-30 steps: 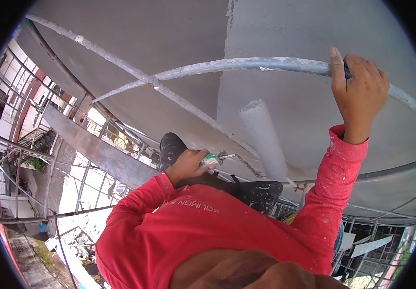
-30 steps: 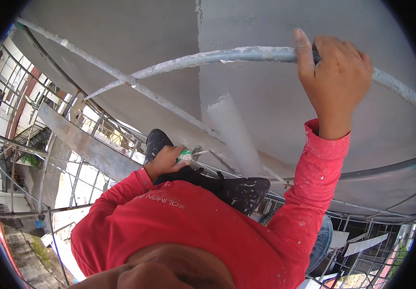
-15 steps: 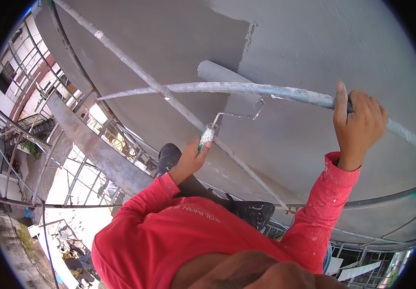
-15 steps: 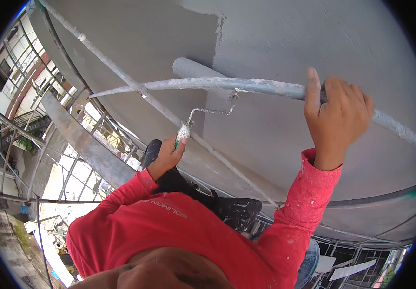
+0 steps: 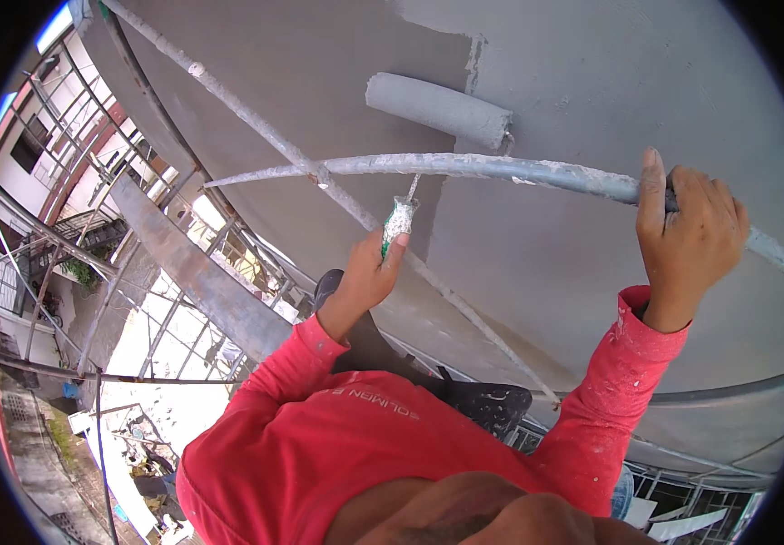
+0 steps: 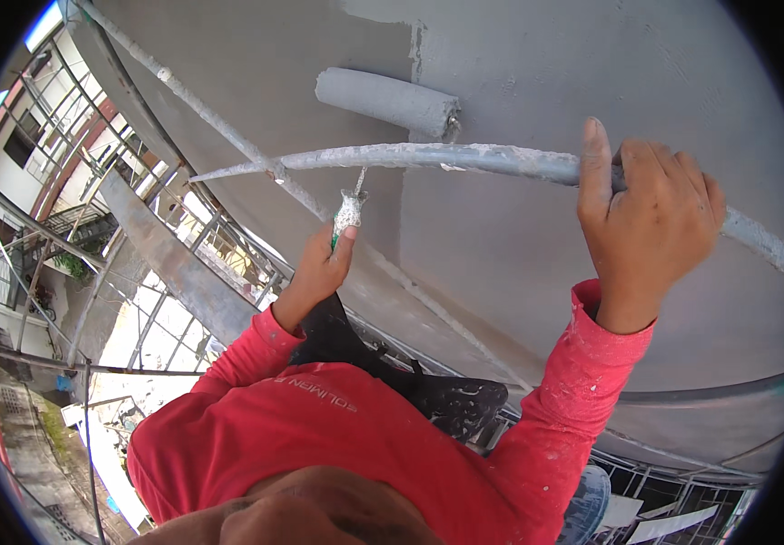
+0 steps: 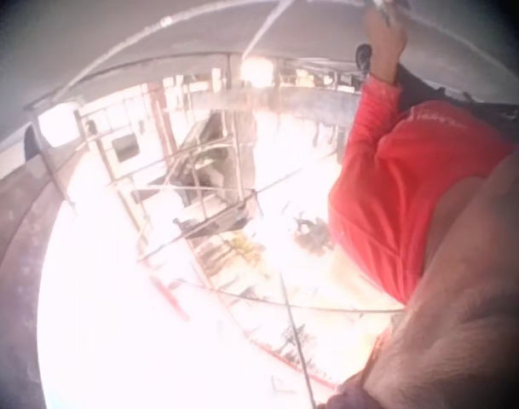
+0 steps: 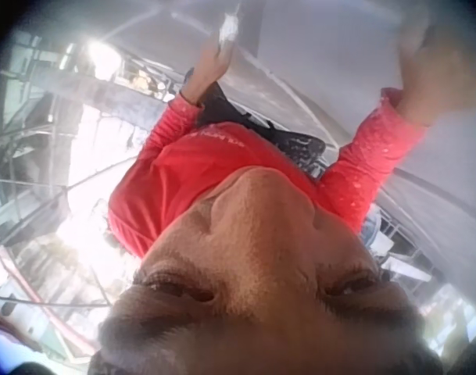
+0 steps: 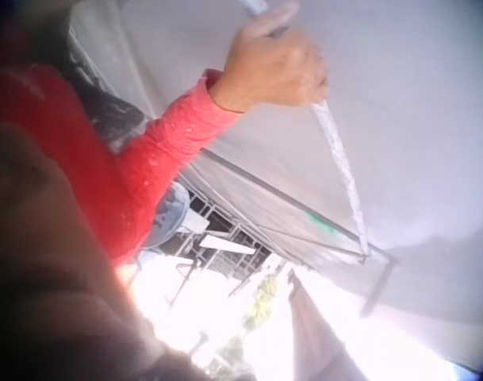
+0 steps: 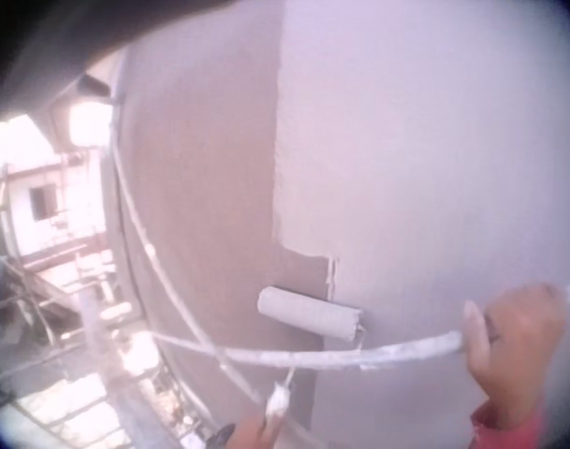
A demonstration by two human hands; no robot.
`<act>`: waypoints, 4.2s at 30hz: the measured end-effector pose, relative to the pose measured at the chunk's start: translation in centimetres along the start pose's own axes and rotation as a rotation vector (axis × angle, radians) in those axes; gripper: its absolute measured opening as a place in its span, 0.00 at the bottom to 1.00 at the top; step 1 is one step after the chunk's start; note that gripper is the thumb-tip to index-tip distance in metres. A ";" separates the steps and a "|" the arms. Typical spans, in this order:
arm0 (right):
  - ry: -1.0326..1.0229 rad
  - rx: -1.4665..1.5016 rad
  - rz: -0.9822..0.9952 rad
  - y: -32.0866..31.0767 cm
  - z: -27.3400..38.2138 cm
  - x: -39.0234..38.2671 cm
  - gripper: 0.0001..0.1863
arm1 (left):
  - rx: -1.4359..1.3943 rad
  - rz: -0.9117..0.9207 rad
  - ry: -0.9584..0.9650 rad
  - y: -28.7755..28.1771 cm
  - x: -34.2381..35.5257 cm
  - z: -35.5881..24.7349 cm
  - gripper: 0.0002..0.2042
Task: The person paints a curved ceiling surface using a paint roller. They repeatedly dip the roller into a bucket of white paint and apply it to the ceiling, working around metal scaffolding bars. The person occasionally moves along the scaffolding to reach different sections of the ceiling.
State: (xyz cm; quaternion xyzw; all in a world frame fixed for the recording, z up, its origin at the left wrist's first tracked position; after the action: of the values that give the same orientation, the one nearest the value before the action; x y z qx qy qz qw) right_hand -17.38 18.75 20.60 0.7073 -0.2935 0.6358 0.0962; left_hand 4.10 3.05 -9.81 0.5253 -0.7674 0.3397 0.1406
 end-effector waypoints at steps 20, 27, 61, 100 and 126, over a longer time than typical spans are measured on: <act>-0.045 0.016 -0.045 0.3 -0.5 -0.3 0.18 | 0.088 0.188 -0.202 -0.5 -3.9 0.4 0.17; -0.018 0.103 -0.078 0.2 -0.6 -0.3 0.16 | 0.107 0.066 -0.051 0.0 -2.1 -0.5 0.17; 1.401 1.145 0.851 1.8 3.8 -44.0 0.11 | -0.243 0.003 0.562 4.4 -3.6 -3.9 0.18; 1.793 1.527 1.126 6.3 16.0 -42.6 0.17 | 0.319 -0.325 0.600 -4.5 10.1 -1.4 0.19; 1.659 1.558 0.968 6.6 13.0 -38.5 0.16 | 0.347 -0.290 0.489 -4.5 10.0 -0.6 0.24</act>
State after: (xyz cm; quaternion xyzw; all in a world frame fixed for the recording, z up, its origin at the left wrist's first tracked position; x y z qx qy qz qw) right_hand -10.73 18.13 -20.00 -0.2221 0.0814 0.8671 -0.4384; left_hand 4.00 -4.63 -2.01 0.5480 -0.5590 0.5577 0.2760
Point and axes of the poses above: each hand's wrist, its own x-axis towards the middle knuckle, its own y-axis out of the palm, z = x × y, the point moved 7 cm from there along x, towards the middle knuckle, and after that the axes turned 15 degrees about y, right-handed, at the moved point
